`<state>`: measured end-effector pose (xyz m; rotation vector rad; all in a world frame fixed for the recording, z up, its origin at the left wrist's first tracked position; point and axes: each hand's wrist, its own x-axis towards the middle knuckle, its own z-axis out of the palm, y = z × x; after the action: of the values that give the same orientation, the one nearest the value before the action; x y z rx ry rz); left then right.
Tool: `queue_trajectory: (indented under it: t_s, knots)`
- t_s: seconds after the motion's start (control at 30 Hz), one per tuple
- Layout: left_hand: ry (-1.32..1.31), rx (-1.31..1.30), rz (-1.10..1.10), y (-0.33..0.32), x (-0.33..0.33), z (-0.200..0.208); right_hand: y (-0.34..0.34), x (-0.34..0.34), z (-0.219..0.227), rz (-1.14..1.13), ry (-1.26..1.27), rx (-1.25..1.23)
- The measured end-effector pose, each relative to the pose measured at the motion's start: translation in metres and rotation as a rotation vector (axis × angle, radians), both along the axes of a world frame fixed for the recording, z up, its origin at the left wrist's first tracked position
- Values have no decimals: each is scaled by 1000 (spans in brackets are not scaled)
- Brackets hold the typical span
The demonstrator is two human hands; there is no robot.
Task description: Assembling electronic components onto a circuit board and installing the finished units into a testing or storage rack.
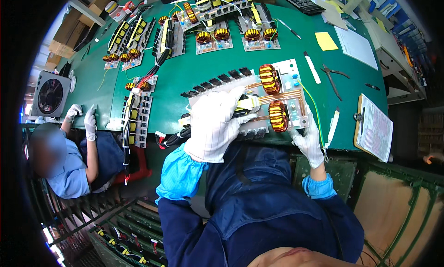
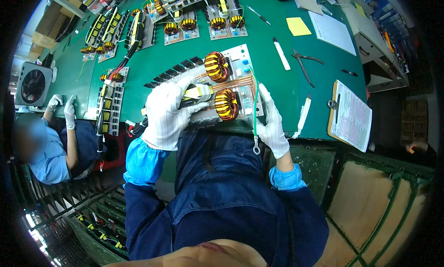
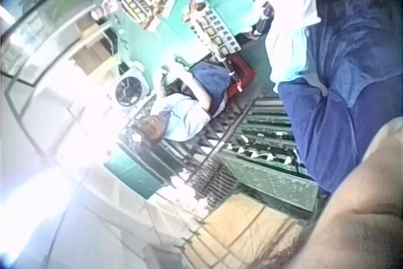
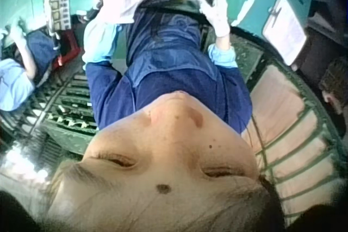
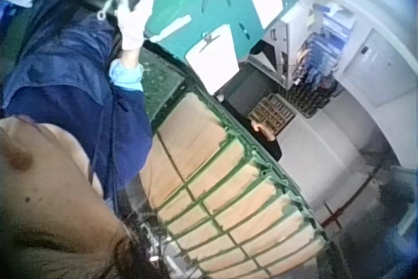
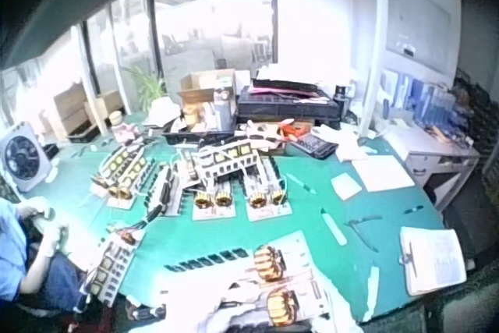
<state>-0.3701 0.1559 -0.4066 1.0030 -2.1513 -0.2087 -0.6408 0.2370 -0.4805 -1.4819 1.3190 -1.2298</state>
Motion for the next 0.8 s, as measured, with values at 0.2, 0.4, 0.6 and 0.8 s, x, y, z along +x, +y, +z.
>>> queue_trajectory:
  t_s: [0.2,0.4,0.6,0.8]
  knots:
    - [146,-97,3,-5,-10,22,-1,6,0,-70,18,17]
    - [834,345,3,-17,5,38,-17,26,20,42,-363,110]
    - [748,467,117,-17,60,14,-22,52,11,318,-869,381]
    - [470,301,191,1,-8,-56,-24,47,16,634,-1569,323]
